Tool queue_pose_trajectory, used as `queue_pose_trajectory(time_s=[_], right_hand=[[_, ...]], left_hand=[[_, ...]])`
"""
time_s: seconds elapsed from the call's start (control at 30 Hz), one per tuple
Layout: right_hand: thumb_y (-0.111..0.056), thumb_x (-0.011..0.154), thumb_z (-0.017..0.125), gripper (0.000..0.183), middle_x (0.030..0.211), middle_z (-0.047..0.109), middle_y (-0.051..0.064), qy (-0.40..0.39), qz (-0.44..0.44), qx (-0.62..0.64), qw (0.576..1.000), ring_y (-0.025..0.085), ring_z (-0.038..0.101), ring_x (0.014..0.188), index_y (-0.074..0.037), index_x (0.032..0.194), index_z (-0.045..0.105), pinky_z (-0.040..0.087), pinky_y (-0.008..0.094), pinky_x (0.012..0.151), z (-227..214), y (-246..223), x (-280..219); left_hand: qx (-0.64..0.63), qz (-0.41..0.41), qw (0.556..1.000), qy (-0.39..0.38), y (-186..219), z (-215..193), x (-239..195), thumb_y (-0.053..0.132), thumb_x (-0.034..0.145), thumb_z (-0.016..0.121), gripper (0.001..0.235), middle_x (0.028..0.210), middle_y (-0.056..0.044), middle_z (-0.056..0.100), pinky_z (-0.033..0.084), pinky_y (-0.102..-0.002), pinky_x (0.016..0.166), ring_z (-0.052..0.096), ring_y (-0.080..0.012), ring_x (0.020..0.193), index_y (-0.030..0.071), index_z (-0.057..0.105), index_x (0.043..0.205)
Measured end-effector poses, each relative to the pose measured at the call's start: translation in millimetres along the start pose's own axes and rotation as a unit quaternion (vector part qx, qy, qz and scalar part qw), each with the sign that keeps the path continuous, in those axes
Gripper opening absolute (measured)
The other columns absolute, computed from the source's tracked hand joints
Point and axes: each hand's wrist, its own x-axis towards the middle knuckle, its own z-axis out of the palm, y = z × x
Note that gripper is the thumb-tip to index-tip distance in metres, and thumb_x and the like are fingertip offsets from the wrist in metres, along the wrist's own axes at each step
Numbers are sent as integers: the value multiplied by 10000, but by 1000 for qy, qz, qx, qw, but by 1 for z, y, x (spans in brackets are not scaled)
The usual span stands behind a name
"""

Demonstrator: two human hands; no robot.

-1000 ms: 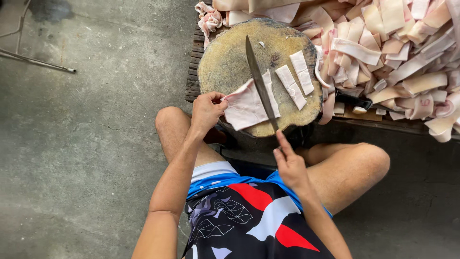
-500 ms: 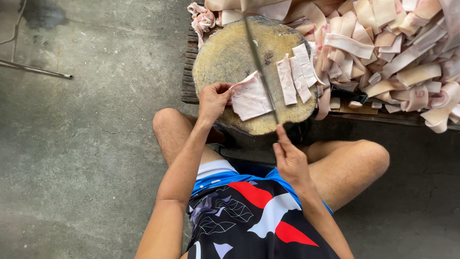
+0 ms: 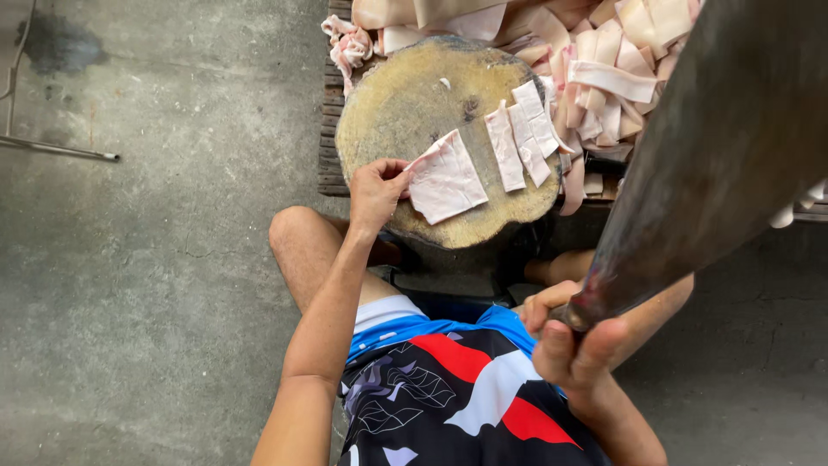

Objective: The person sits on the floor and uses a large knife to cut sheets of pork skin into smaller strips on a round wooden chopping block. They repeatedly pick up pieces of skin, slice them, and place the cut pieces onto a nearby pile.

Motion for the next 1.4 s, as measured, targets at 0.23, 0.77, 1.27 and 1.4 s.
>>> queue_pose_trajectory(time_s=[0.23, 0.77, 1.27, 1.4], right_hand=[[-194, 1017, 585, 570, 708, 628, 120, -87, 329, -207, 917, 94, 573, 580, -214, 1572, 458, 521, 314, 603, 55, 86, -30], [-81, 1082, 561, 663, 1059, 665, 122, -57, 71, -165, 982, 252, 652, 846, -279, 1645, 273, 546, 330, 717, 56, 52, -20], [-41, 958, 547, 854, 673, 505, -3, 103, 398, 154, 899, 72, 476, 442, -274, 1663, 125, 466, 267, 407, 26, 76, -20], [34, 908, 539, 928, 681, 489, 9, 150, 371, 181, 898, 95, 495, 444, -249, 1671, 93, 492, 282, 417, -14, 60, -15]], left_hand=[[22, -16, 1000, 6, 1, 1, 0, 98, 922, 759, 142, 820, -54, 755, 583, -216, 603, 677, -73, 683, -19, 766, 1003], [-141, 29, 983, 110, -11, -40, -26, -49, 918, 585, 151, 1025, -129, 649, 654, -290, 653, 710, -160, 749, -80, 620, 1062], [55, 25, 993, -97, 50, 61, -17, 95, 934, 632, 482, 1158, -124, 638, 651, -286, 630, 714, -140, 809, 80, 527, 1404], [203, 191, 950, -140, 73, 60, -2, 62, 950, 588, 373, 1258, -97, 622, 632, -341, 720, 721, -208, 828, 136, 636, 1313]])
